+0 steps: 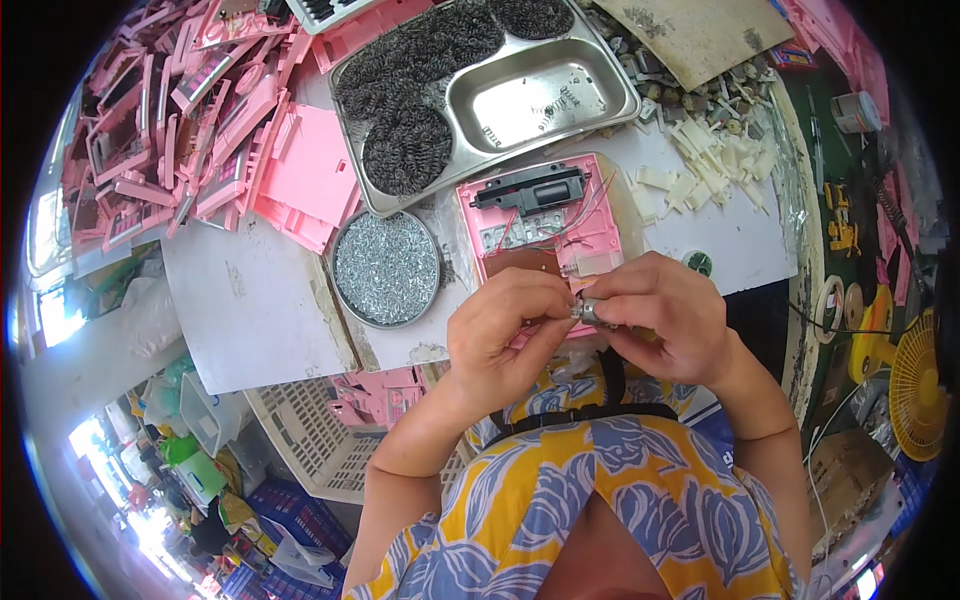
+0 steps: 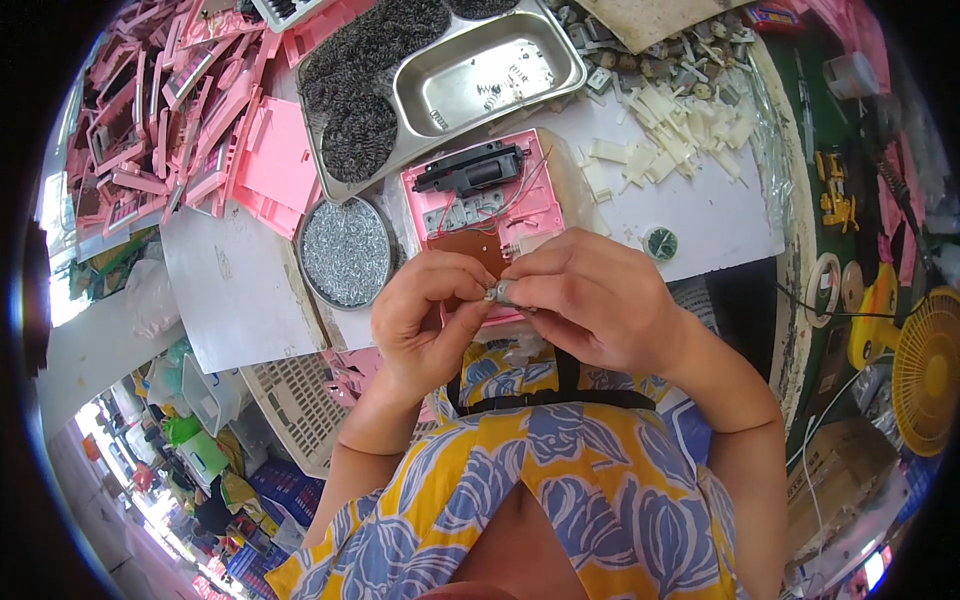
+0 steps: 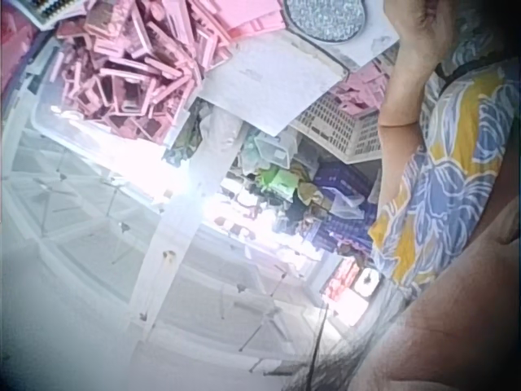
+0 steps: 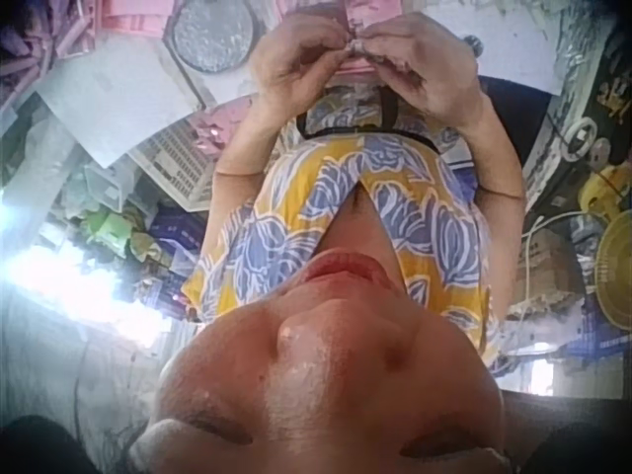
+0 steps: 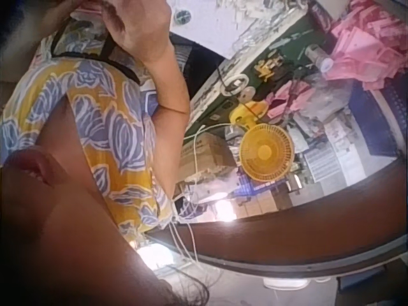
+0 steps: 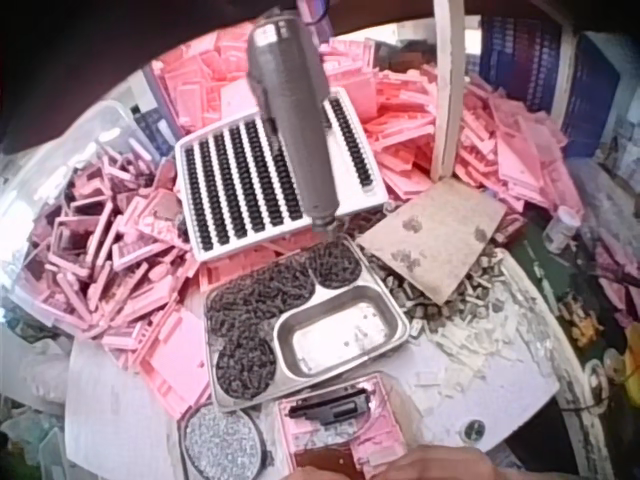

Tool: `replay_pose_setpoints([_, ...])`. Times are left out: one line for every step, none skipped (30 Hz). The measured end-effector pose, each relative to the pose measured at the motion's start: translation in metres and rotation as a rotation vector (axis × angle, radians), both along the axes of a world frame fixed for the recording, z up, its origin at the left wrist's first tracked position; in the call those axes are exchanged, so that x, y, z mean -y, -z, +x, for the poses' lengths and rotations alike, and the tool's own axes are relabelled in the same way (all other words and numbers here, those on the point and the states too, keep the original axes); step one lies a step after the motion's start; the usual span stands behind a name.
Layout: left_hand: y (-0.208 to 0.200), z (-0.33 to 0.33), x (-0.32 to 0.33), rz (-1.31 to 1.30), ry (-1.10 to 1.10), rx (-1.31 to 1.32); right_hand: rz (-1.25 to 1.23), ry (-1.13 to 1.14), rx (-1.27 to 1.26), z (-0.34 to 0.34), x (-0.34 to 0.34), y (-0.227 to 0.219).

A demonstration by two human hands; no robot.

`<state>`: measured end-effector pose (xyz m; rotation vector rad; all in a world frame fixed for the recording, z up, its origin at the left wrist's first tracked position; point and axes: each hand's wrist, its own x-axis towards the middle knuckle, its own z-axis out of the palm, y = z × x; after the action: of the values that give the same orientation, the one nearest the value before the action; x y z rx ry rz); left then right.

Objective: Assembling electronic components and soldering wires inside a pink toy casing.

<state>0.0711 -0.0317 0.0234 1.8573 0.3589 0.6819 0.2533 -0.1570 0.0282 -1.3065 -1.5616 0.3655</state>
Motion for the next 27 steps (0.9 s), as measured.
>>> replay_pose_setpoints([-0.001, 0.002, -0.002, 0.039, 0.038, -0.011, -0.011, 0.009, 0.004, 0.002, 0.001, 0.000])
replay_pose_setpoints([-0.005, 0.007, -0.005, 0.075, 0.077, -0.021, -0.026, 0.019, 0.009, 0.006, 0.004, -0.001])
replay_pose_setpoints([-0.010, 0.011, -0.007, 0.110, 0.117, -0.031, -0.042, 0.030, 0.014, 0.010, 0.008, -0.001])
replay_pose_setpoints([-0.013, 0.014, -0.007, -0.079, 0.060, -0.102, -0.046, 0.068, 0.012, 0.015, 0.012, 0.000])
replay_pose_setpoints([-0.018, 0.016, -0.007, -0.265, 0.000, -0.176, -0.048, 0.103, 0.007, 0.020, 0.015, 0.001])
replay_pose_setpoints([-0.021, 0.023, -0.014, -0.022, -0.084, -0.283, -0.050, 0.138, 0.003, 0.024, 0.018, 0.002])
replay_pose_setpoints([-0.014, 0.030, -0.019, 0.182, -0.107, -0.327, -0.052, 0.163, -0.001, 0.027, 0.020, 0.002])
replay_pose_setpoints([-0.004, 0.038, -0.023, 0.389, -0.128, -0.367, -0.052, 0.190, -0.003, 0.030, 0.023, 0.002])
replay_pose_setpoints([0.002, 0.044, -0.025, 0.599, -0.156, -0.408, -0.049, 0.210, -0.007, 0.032, 0.024, 0.003])
replay_pose_setpoints([0.003, 0.048, -0.025, 0.716, -0.143, -0.439, -0.057, 0.217, -0.020, 0.033, 0.026, 0.004])
replay_pose_setpoints([0.005, 0.051, -0.023, 0.764, -0.144, -0.430, -0.058, 0.223, -0.011, 0.035, 0.027, 0.004])
replay_pose_setpoints([0.008, 0.053, -0.022, 0.813, -0.147, -0.423, -0.058, 0.228, -0.002, 0.036, 0.027, 0.004])
replay_pose_setpoints([0.011, 0.054, -0.021, 0.861, -0.151, -0.415, -0.058, 0.232, 0.007, 0.037, 0.027, 0.005])
replay_pose_setpoints([0.013, 0.053, -0.022, 0.815, -0.138, -0.397, -0.080, 0.242, -0.008, 0.038, 0.027, 0.005])
replay_pose_setpoints([0.016, 0.049, -0.023, 0.779, -0.137, -0.361, -0.101, 0.251, -0.024, 0.038, 0.027, 0.005])
replay_pose_setpoints([0.017, 0.043, -0.022, 0.743, -0.137, -0.325, -0.122, 0.259, -0.040, 0.039, 0.026, 0.005])
replay_pose_setpoints([0.019, 0.038, -0.021, 0.700, -0.133, -0.289, -0.172, 0.257, -0.031, 0.039, 0.026, 0.004])
replay_pose_setpoints([0.016, 0.034, -0.022, 0.661, -0.159, -0.246, -0.222, 0.254, -0.023, 0.039, 0.022, 0.003])
replay_pose_setpoints([0.019, 0.027, -0.024, 0.495, -0.200, -0.232, -0.272, 0.250, -0.016, 0.038, 0.019, 0.003])
replay_pose_setpoints([0.025, 0.018, -0.024, 0.325, -0.241, -0.220, -0.267, 0.231, 0.041, 0.036, 0.013, 0.003])
replay_pose_setpoints([0.030, 0.013, -0.025, 0.155, -0.280, -0.208, -0.262, 0.211, 0.097, 0.036, 0.004, 0.006])
replay_pose_setpoints([0.036, 0.012, -0.023, 0.065, -0.328, -0.129, -0.256, 0.191, 0.154, 0.035, -0.003, 0.009])
replay_pose_setpoints([0.039, 0.011, -0.021, 0.073, -0.352, -0.119, -0.254, 0.190, 0.180, 0.035, -0.009, 0.012])
replay_pose_setpoints([0.042, 0.010, -0.020, 0.081, -0.375, -0.110, -0.252, 0.189, 0.208, 0.035, -0.014, 0.016])
replay_pose_setpoints([0.044, 0.008, -0.019, 0.088, -0.398, -0.100, -0.249, 0.188, 0.235, 0.035, -0.018, 0.019])
replay_pose_setpoints([0.047, 0.007, -0.021, 0.202, -0.350, -0.093, -0.254, 0.194, 0.245, 0.034, -0.023, 0.019])
replay_pose_setpoints([0.048, 0.006, -0.021, 0.207, -0.354, -0.097, -0.259, 0.199, 0.256, 0.033, -0.027, 0.020])
